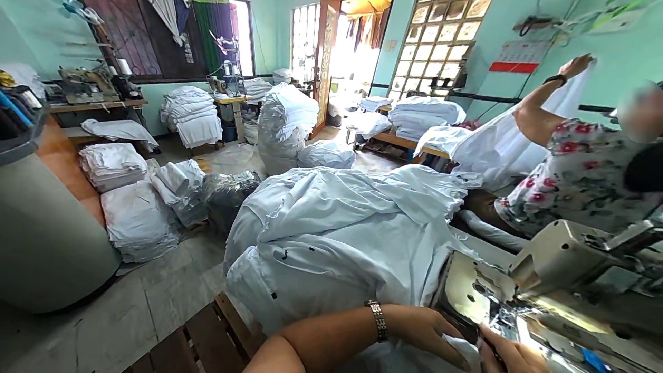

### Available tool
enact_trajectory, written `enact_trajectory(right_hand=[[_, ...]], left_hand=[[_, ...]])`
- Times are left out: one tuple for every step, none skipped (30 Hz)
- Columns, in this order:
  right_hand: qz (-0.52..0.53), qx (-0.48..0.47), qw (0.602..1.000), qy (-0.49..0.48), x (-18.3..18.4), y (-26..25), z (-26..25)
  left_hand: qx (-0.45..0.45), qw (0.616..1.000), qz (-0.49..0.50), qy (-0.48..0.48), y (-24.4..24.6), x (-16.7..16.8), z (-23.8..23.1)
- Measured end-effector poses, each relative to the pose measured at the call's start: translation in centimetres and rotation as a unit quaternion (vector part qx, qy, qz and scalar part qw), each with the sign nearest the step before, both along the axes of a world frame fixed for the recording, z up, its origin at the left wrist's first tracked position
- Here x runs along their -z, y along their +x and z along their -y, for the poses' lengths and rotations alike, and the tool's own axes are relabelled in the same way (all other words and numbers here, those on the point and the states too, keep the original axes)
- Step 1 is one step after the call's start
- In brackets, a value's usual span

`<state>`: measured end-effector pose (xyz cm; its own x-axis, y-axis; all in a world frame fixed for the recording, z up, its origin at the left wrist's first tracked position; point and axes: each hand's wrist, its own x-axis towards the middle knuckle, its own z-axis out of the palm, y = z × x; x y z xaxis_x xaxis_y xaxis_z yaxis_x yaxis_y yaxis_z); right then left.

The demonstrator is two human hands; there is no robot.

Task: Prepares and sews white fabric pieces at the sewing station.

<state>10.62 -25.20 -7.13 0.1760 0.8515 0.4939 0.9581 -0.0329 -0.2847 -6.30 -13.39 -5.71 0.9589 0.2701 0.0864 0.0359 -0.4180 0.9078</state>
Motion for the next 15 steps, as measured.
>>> enact_trajectory(right_hand=[[-0.003, -0.005, 1.0, 0.004, -0.1, 0.0, -0.2], [-0.009, -0.007, 1.0, 0.009, -0.2, 0.0, -0.2], [-0.014, -0.008, 1.0, 0.017, -0.2, 0.1, 0.0], [-0.019, -0.009, 0.999, 0.029, 0.0, 0.3, 0.2], [-0.026, -0.009, 0.999, 0.038, 0.3, 0.7, 0.2], [-0.04, -0.01, 0.998, 0.04, 0.5, 1.0, 0.3], [-0.069, -0.022, 0.997, 0.041, 0.6, 1.2, 0.4], [-0.117, -0.044, 0.991, 0.046, 0.6, 1.2, 0.5], [-0.181, -0.076, 0.979, 0.052, 0.5, 1.1, 0.5], [-0.253, -0.117, 0.959, 0.056, 0.4, 0.9, 0.6], [-0.325, -0.168, 0.93, 0.046, 0.1, 0.7, 0.8], [-0.381, -0.212, 0.9, 0.021, -0.1, 0.4, 1.2], [-0.408, -0.239, 0.881, 0.002, -0.2, 0.0, 1.8], [-0.411, -0.247, 0.877, -0.001, 0.0, -0.4, 2.2], [-0.401, -0.251, 0.881, 0.009, 0.4, -0.5, 2.3]], left_hand=[[0.007, 1.0, -0.003, 0.01, 0.2, -0.2, 0.0], [0.014, 1.0, -0.003, 0.019, 0.1, -0.4, 0.0], [0.023, 0.999, -0.003, 0.022, -0.2, -0.7, 0.0], [0.039, 0.999, -0.002, 0.02, -0.7, -0.9, 0.0], [0.06, 0.998, 0.003, 0.019, -1.2, -1.1, 0.0], [0.074, 0.997, 0.012, 0.022, -1.6, -1.2, 0.0], [0.07, 0.997, 0.029, 0.03, -1.7, -1.2, 0.1], [0.051, 0.997, 0.049, 0.04, -1.8, -1.3, 0.3], [0.021, 0.996, 0.076, 0.048, -1.9, -1.5, 0.4], [-0.013, 0.994, 0.102, 0.045, -2.1, -1.7, 0.4], [-0.044, 0.99, 0.128, 0.037, -2.4, -2.0, 0.4], [-0.072, 0.985, 0.152, 0.028, -2.8, -2.3, 0.4], [-0.094, 0.981, 0.169, 0.014, -3.2, -2.5, 0.4], [-0.111, 0.977, 0.18, -0.005, -3.7, -2.6, 0.3], [-0.128, 0.973, 0.188, -0.029, -4.2, -2.5, 0.3]])
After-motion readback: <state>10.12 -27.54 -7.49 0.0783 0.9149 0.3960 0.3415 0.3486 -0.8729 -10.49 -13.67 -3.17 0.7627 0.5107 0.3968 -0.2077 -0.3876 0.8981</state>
